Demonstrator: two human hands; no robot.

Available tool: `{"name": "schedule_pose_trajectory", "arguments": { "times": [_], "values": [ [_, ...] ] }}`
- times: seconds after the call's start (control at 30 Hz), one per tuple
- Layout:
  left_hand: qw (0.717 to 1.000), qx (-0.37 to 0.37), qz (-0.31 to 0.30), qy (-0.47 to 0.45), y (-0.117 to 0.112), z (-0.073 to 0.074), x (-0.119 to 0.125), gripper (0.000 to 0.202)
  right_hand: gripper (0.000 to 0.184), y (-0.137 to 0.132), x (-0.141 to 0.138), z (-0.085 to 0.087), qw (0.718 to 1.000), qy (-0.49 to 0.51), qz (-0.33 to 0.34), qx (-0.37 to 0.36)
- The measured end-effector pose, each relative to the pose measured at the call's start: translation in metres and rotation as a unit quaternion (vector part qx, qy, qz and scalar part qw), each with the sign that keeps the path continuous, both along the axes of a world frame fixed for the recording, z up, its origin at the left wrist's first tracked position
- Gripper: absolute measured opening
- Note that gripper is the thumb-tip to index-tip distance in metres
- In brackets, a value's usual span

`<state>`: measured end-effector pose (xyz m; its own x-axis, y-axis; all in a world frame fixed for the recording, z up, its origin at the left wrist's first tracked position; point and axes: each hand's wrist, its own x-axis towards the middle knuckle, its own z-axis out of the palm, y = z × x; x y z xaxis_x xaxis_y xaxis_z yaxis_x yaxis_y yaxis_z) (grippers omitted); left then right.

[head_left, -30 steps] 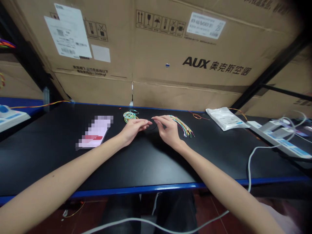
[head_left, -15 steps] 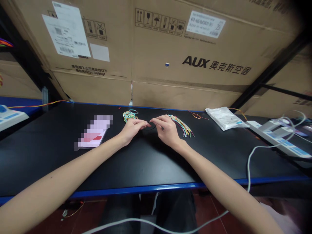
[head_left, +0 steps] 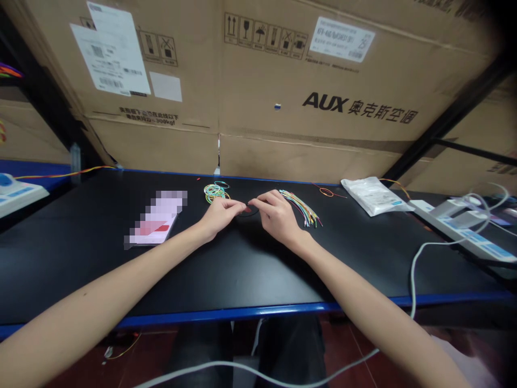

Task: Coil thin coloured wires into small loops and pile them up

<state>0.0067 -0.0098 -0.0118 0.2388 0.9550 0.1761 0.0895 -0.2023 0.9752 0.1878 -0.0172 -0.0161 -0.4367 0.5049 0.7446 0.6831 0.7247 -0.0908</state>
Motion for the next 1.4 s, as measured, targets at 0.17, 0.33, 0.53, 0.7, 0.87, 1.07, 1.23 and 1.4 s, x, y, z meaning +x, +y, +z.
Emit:
{"name": "schedule_pose_trajectory", "arguments": {
  "times": [0.17, 0.33, 0.53, 0.7, 0.87, 1.07, 1.23, 1.4],
  "values": [
    [1.0, -0.001, 0.006, 0.012, 0.0, -0.002, 0.0, 0.016, 0.037, -0.001, 0.0, 0.001, 0.999, -0.034, -0.001, 0.014],
    [0.999, 0.003, -0.005, 0.033, 0.002, -0.005, -0.003, 0.016, 0.037, 0.001, 0.002, -0.001, 0.999, -0.023, 0.024, 0.002],
    [0.997, 0.019, -0.009, 0.07, 0.002, -0.007, -0.005, 0.018, 0.033, 0.007, 0.005, -0.005, 0.998, -0.006, 0.059, -0.033],
    [0.996, 0.021, -0.015, 0.086, 0.002, -0.008, -0.005, 0.021, 0.033, 0.005, 0.005, -0.006, 0.998, -0.002, 0.062, -0.033],
    [0.997, 0.006, -0.017, 0.079, -0.002, -0.005, -0.004, 0.021, 0.032, 0.002, 0.002, -0.002, 0.997, 0.034, 0.066, -0.035],
    [0.999, -0.03, -0.027, -0.002, -0.008, 0.002, -0.001, 0.019, 0.03, 0.0, 0.003, 0.002, 0.998, 0.024, 0.064, 0.009],
    [0.99, -0.101, -0.048, -0.086, -0.01, 0.003, 0.003, 0.015, 0.033, -0.003, 0.004, 0.004, 0.996, -0.043, 0.03, 0.077],
    [0.997, -0.059, -0.027, -0.045, -0.009, 0.0, 0.002, 0.017, 0.034, -0.005, 0.003, 0.003, 0.995, -0.053, 0.022, 0.081]
  ]
}}
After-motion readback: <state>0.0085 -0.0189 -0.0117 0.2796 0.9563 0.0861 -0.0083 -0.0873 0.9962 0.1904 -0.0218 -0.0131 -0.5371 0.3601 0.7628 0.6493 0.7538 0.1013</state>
